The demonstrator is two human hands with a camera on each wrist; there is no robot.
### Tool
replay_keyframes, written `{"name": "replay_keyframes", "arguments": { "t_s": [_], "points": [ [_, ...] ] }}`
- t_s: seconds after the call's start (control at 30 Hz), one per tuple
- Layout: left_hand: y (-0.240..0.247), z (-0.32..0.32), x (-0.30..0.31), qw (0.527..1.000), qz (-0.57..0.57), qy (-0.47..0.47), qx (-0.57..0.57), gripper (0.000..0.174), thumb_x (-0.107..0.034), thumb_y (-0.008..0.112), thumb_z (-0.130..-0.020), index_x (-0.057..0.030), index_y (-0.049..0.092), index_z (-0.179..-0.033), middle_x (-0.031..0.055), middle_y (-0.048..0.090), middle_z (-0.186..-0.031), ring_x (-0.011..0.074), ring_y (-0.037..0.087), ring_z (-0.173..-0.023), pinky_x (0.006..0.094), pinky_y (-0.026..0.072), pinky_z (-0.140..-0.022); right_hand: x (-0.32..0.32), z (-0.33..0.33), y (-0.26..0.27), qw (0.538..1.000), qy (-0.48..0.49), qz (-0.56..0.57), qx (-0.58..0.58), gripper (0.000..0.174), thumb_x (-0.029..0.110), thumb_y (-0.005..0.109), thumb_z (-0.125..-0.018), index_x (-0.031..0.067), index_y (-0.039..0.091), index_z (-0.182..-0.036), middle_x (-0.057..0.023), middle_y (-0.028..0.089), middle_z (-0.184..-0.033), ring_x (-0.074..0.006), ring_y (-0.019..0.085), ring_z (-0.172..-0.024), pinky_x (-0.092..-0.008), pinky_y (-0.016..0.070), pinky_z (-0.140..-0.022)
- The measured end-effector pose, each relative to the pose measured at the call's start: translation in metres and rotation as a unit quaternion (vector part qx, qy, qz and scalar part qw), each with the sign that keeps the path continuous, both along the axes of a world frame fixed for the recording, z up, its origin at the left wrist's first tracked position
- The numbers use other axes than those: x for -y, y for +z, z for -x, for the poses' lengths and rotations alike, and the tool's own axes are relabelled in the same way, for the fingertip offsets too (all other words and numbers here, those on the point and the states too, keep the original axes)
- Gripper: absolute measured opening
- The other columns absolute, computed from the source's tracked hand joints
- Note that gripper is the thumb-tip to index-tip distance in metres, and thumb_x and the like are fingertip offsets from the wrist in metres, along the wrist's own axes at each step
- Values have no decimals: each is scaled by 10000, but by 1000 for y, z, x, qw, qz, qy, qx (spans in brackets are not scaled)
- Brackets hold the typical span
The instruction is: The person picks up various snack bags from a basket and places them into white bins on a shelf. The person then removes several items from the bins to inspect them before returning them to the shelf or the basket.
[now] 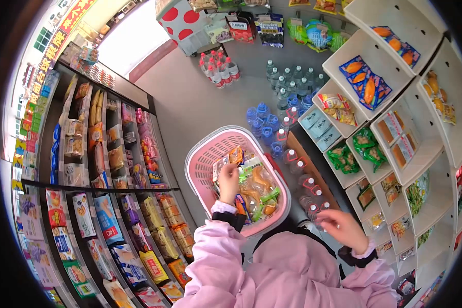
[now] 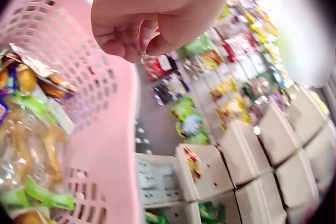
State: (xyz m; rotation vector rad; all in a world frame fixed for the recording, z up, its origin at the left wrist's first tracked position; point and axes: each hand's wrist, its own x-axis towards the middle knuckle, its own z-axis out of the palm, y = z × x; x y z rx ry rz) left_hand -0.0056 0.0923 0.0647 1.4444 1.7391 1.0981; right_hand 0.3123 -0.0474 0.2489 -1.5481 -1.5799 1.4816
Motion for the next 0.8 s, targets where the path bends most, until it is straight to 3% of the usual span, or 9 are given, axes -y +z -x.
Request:
{"name": "replay_keyframes", "arguments": {
  "t_s": [0.03,0.07,0.13,0.23,0.33,0.5,0.73,0.77,0.8],
  "points": [
    [-49,39,-6,997,74,32,15,182,-81,541,-745,9,579,-899,115,594,-752,175,571,-673,283,454,-609,-6,14,-9,1000,18,6,-23,220,71,526,-780,12,534,-992,-87,599,-878,-144,585,-720,-241,453,-609],
    [-32,47,-6,979,168,78,89,194,-87,545,-732,40,579,-874,128,599,-734,179,581,-677,284,454,-605,-12,27,-12,999,27,39,-22,213,73,521,-778,11,536,-981,-84,597,-875,-151,579,-701,-253,456,-615],
    [-52,75,-10,973,201,111,5,201,-77,527,-723,60,575,-863,178,605,-766,238,597,-696,331,461,-616,-26,47,-18,997,50,34,-43,211,73,515,-777,16,535,-980,-81,594,-864,-162,569,-677,-259,453,-611],
    [-68,93,-22,961,206,64,-172,212,-67,494,-717,38,563,-887,237,586,-843,372,564,-820,408,447,-705,-41,62,-22,998,44,28,-34,216,78,516,-778,24,533,-986,-84,592,-854,-169,564,-674,-264,448,-609],
    [-88,91,-34,909,293,22,-296,234,-74,502,-717,34,519,-924,241,582,-859,378,557,-842,413,444,-723,-45,63,-41,999,19,49,-14,210,84,512,-783,30,532,-986,-87,589,-869,-178,560,-679,-271,445,-611],
    [-131,107,-44,886,362,6,-290,263,-69,513,-692,68,495,-916,276,569,-859,394,556,-833,418,447,-724,-39,62,-56,993,-1,114,12,202,86,504,-789,28,533,-980,-89,586,-890,-196,570,-726,-284,448,-628],
    [-142,118,-40,927,283,90,-227,227,-67,550,-659,100,542,-813,283,572,-755,391,578,-723,418,457,-629,-40,68,-59,991,6,131,1,205,85,487,-793,18,528,-982,-95,580,-901,-215,569,-771,-292,452,-651],
    [-154,121,-38,946,249,155,-141,189,-36,549,-654,98,542,-787,215,593,-685,330,595,-625,395,460,-558,-41,69,-61,993,5,122,2,207,85,486,-792,19,528,-984,-96,580,-898,-215,569,-771,-291,453,-652],
    [-147,114,-40,941,253,213,77,144,6,518,-681,81,531,-804,145,589,-698,254,589,-601,361,470,-531,-41,69,-62,994,4,113,2,210,84,484,-791,21,528,-986,-97,580,-895,-215,569,-772,-290,453,-654]
  ]
}}
